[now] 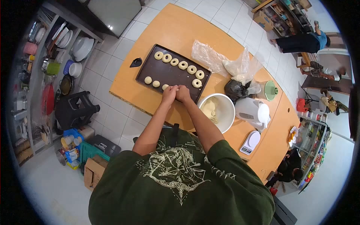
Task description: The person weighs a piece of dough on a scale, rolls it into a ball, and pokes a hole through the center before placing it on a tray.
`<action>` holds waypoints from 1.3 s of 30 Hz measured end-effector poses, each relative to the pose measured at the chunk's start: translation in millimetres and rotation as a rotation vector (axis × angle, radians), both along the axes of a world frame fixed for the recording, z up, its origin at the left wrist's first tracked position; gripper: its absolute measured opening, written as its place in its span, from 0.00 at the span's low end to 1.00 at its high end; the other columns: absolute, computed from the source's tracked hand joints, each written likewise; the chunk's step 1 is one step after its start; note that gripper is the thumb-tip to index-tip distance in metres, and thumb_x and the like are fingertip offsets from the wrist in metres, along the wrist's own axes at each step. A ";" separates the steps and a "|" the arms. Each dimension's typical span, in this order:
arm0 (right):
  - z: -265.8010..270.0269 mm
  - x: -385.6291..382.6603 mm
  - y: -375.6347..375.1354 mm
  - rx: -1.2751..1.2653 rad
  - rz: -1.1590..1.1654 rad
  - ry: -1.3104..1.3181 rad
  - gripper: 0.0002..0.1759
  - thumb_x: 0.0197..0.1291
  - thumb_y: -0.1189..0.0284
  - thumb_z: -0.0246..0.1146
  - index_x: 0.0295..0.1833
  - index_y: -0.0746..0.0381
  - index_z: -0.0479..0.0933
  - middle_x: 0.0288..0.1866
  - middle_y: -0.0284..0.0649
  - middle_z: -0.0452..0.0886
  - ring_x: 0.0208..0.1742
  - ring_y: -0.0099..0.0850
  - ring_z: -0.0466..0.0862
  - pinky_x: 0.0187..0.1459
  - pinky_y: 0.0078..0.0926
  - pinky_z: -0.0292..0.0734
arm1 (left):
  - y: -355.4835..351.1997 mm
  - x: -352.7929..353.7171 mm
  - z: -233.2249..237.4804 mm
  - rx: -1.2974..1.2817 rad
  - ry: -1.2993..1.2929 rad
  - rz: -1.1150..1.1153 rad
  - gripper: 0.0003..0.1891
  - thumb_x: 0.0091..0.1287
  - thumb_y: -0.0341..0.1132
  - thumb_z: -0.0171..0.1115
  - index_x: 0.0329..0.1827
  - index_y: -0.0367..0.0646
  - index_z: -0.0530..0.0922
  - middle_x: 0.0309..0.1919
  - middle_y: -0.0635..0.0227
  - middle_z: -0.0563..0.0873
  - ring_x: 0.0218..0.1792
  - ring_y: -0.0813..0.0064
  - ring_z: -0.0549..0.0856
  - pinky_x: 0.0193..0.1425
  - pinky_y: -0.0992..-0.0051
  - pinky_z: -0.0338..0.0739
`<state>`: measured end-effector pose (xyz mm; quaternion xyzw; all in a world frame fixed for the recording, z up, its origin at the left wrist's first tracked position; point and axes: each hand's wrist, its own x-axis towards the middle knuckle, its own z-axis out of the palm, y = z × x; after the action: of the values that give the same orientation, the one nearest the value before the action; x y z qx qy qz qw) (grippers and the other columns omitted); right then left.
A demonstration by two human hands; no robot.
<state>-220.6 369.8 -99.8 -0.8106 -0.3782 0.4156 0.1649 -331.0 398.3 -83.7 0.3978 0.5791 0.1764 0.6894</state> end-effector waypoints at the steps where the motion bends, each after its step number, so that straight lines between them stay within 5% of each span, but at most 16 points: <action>1: -0.4 0.2 0.0 0.002 -0.001 -0.001 0.22 0.59 0.56 0.71 0.49 0.63 0.89 0.50 0.58 0.90 0.56 0.55 0.89 0.59 0.47 0.83 | 0.6 0.1 -2.0 -0.012 0.005 -0.011 0.18 0.76 0.45 0.63 0.45 0.35 0.86 0.42 0.65 0.90 0.45 0.76 0.86 0.51 0.71 0.79; 11: 1.2 -0.7 -1.8 0.020 -0.052 -0.007 0.19 0.64 0.59 0.66 0.47 0.64 0.89 0.48 0.60 0.90 0.56 0.55 0.89 0.60 0.47 0.83 | -4.5 5.3 -25.5 0.059 0.035 0.052 0.19 0.72 0.45 0.65 0.44 0.33 0.86 0.42 0.63 0.91 0.45 0.72 0.87 0.54 0.69 0.79; 19: 10.2 4.3 0.5 0.021 -0.169 0.076 0.19 0.58 0.59 0.67 0.45 0.63 0.88 0.47 0.57 0.90 0.55 0.52 0.90 0.58 0.43 0.83 | -5.6 3.1 12.0 0.027 0.045 0.089 0.16 0.74 0.47 0.63 0.43 0.40 0.85 0.36 0.72 0.87 0.34 0.78 0.84 0.38 0.72 0.78; 26: 51.8 11.9 -2.5 0.095 -0.083 0.085 0.22 0.56 0.54 0.70 0.45 0.62 0.86 0.44 0.54 0.91 0.49 0.48 0.92 0.54 0.40 0.84 | 0.7 1.7 10.7 -0.099 -0.020 0.084 0.13 0.76 0.48 0.60 0.40 0.49 0.83 0.31 0.76 0.84 0.32 0.81 0.83 0.35 0.72 0.79; 39: 165.0 54.5 -65.1 0.384 0.008 -0.003 0.22 0.56 0.61 0.71 0.53 0.64 0.84 0.46 0.58 0.89 0.52 0.55 0.89 0.55 0.46 0.83 | -28.0 59.5 73.1 -0.395 -0.723 0.132 0.18 0.80 0.51 0.54 0.53 0.46 0.82 0.42 0.67 0.88 0.43 0.73 0.88 0.46 0.71 0.85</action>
<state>-166.2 304.7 65.2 -0.7632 -0.4539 0.3353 0.3146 -271.5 370.3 -10.5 0.1323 0.3467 0.2342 0.8986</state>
